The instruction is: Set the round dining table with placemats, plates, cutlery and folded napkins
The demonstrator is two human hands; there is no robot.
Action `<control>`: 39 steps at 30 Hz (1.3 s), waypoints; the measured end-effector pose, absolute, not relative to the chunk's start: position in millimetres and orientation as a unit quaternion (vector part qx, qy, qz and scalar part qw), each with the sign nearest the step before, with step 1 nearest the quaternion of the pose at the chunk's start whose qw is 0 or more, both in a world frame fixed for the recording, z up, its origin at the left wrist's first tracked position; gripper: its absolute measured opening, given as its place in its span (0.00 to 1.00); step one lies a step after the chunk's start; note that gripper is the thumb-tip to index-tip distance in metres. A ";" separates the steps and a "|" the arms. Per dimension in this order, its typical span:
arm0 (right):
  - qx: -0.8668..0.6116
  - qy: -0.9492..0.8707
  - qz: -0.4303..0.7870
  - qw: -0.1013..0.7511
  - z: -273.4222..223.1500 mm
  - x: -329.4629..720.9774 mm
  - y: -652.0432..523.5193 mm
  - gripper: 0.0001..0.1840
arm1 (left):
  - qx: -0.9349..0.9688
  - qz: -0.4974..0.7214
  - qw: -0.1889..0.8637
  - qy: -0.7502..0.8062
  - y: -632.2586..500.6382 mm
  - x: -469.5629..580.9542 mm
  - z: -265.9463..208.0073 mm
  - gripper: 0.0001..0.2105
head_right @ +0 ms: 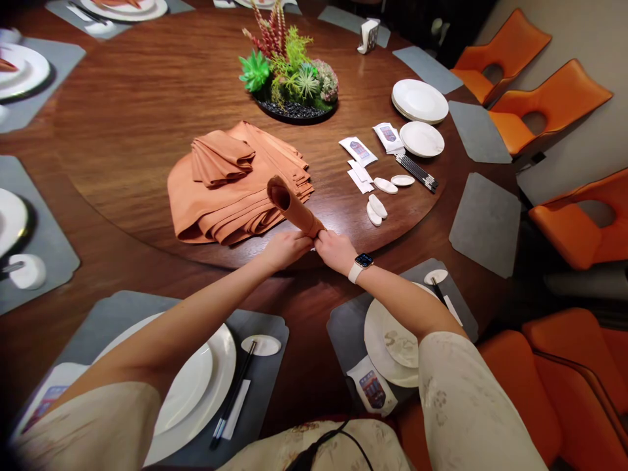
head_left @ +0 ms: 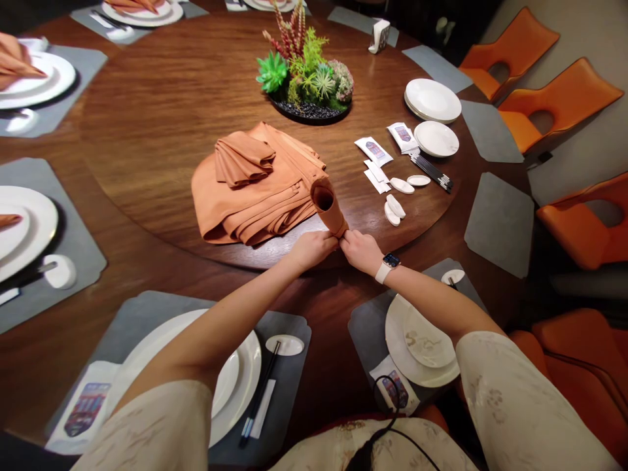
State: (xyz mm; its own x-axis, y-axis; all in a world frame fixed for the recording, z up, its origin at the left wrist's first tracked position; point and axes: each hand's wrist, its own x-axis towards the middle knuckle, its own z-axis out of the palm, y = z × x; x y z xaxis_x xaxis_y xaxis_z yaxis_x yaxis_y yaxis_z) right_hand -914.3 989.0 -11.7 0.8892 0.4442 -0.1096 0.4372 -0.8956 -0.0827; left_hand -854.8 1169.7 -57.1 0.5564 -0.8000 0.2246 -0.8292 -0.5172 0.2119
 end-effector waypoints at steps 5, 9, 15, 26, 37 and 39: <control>-0.982 -0.160 0.073 0.074 -8.4 -913.7 983.9 0.16 | 0.880 -0.003 0.073 -0.469 1155.7 -856.1 -41.0 0.09; -0.978 -0.145 0.069 0.134 -13.1 -915.0 972.7 0.13 | 0.879 -0.029 0.051 -0.473 1147.7 -853.4 -30.7 0.08; -0.977 -0.164 0.047 0.125 -18.6 -917.8 965.2 0.14 | 0.882 -0.058 0.066 -0.462 1142.6 -848.9 -22.3 0.11; -0.974 -0.169 0.074 0.131 -11.8 -917.0 967.0 0.11 | 0.898 -0.081 0.031 -0.430 1131.4 -867.2 -10.9 0.11; -0.792 -0.129 0.120 0.585 -44.8 -942.6 943.8 0.28 | 0.871 -0.059 0.089 -0.479 1140.8 -917.3 -4.7 0.08; -0.750 -0.109 0.101 0.645 -37.2 -963.0 950.9 0.32 | 0.863 -0.029 0.150 -0.481 1145.7 -933.7 8.3 0.07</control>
State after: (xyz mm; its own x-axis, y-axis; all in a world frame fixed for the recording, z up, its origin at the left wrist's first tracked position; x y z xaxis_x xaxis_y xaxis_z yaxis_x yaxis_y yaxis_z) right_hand -963.0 950.9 -37.2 0.9558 0.2937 -0.0118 0.0323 -0.1447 -0.9889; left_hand -933.7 1145.7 8.3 0.5353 -0.8393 0.0951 -0.8220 -0.4918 0.2872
